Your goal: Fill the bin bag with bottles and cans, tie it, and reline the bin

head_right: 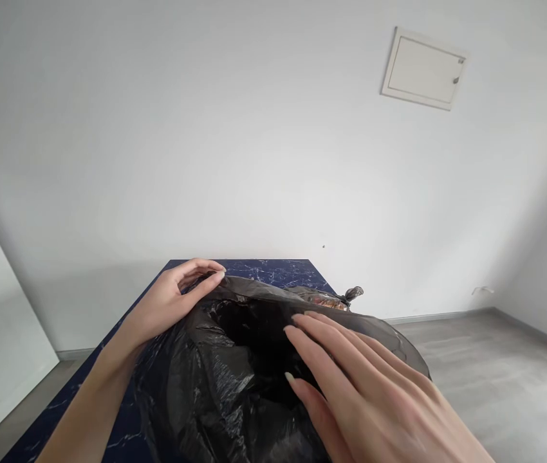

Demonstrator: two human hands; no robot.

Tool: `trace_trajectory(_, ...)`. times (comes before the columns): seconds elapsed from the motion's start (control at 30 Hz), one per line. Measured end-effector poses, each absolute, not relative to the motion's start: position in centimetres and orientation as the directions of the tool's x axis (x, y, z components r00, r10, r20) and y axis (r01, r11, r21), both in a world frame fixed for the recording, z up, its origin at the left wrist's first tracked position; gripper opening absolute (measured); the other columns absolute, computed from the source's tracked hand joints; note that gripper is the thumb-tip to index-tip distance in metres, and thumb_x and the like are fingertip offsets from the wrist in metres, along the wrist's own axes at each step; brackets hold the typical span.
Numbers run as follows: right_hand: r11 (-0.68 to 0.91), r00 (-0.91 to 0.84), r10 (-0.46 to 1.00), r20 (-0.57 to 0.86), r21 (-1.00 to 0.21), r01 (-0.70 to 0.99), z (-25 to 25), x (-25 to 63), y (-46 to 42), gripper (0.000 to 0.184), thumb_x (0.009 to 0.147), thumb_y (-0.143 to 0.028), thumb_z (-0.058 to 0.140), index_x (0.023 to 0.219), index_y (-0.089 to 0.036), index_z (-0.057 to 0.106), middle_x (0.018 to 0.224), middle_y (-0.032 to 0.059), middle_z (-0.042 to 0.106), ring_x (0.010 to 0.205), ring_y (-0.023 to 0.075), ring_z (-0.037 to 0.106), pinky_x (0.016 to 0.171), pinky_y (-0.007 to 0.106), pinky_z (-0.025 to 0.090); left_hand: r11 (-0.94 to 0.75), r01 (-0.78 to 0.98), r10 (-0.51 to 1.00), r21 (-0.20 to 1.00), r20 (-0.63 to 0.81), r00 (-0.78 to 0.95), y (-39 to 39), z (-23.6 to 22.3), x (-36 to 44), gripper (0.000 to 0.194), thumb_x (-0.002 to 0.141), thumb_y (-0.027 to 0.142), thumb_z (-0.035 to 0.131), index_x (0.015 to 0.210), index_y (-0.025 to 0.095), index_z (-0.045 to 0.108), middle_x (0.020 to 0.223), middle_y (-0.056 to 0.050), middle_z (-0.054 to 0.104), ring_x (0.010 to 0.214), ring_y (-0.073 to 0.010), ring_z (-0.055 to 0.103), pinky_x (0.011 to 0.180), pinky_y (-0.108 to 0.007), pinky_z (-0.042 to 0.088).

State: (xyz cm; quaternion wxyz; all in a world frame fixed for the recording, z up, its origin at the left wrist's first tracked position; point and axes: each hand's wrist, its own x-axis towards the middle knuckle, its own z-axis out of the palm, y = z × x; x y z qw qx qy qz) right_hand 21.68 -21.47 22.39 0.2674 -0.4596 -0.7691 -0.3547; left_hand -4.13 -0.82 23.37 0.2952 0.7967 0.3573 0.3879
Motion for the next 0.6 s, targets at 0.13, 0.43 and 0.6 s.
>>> trace_trajectory(0.13,0.354,-0.310,0.663,0.682,0.080,0.932,22.1,22.0,-18.8,0.052,0.109,-0.047,0.051,0.157,-0.025,0.055,0.148,0.0050,0.067,0.125,0.0295,0.073,0.093,0.041,0.069,-0.536,0.231,0.828,0.812,0.452,0.333,-0.1,22.4,-2.9,0.046,0.093,0.067,0.068,0.100,0.022,0.076,0.103,-0.007,0.079,0.095,-0.0244,0.075,0.084,-0.030,0.056)
trace_trajectory(0.43,-0.087,0.217,0.976,0.021,-0.876,0.474,19.3,23.9,-15.8,0.070,0.100,-0.081,0.040,0.159,-0.043,0.051,0.168,-0.0048,0.041,0.157,0.0346,0.036,0.125,0.061,0.034,-0.372,0.409,0.914,0.833,0.252,0.317,4.4,18.2,-1.2,0.055,0.084,0.077,0.057,0.092,0.023,0.061,0.072,-0.004,0.074,0.062,-0.0214,0.065,0.060,-0.029,0.046)
trace_trajectory(0.6,0.073,0.168,0.975,0.148,-0.920,0.386,17.5,23.9,-15.4,0.066,0.103,-0.076,0.040,0.155,-0.040,0.057,0.159,-0.0002,0.057,0.154,0.0339,0.044,0.121,0.057,0.045,-0.351,0.565,0.893,0.747,0.084,0.443,6.7,16.1,-1.6,0.038,0.069,0.060,0.075,0.070,0.024,0.062,0.072,-0.007,0.075,0.075,-0.0309,0.072,0.065,-0.034,0.050)
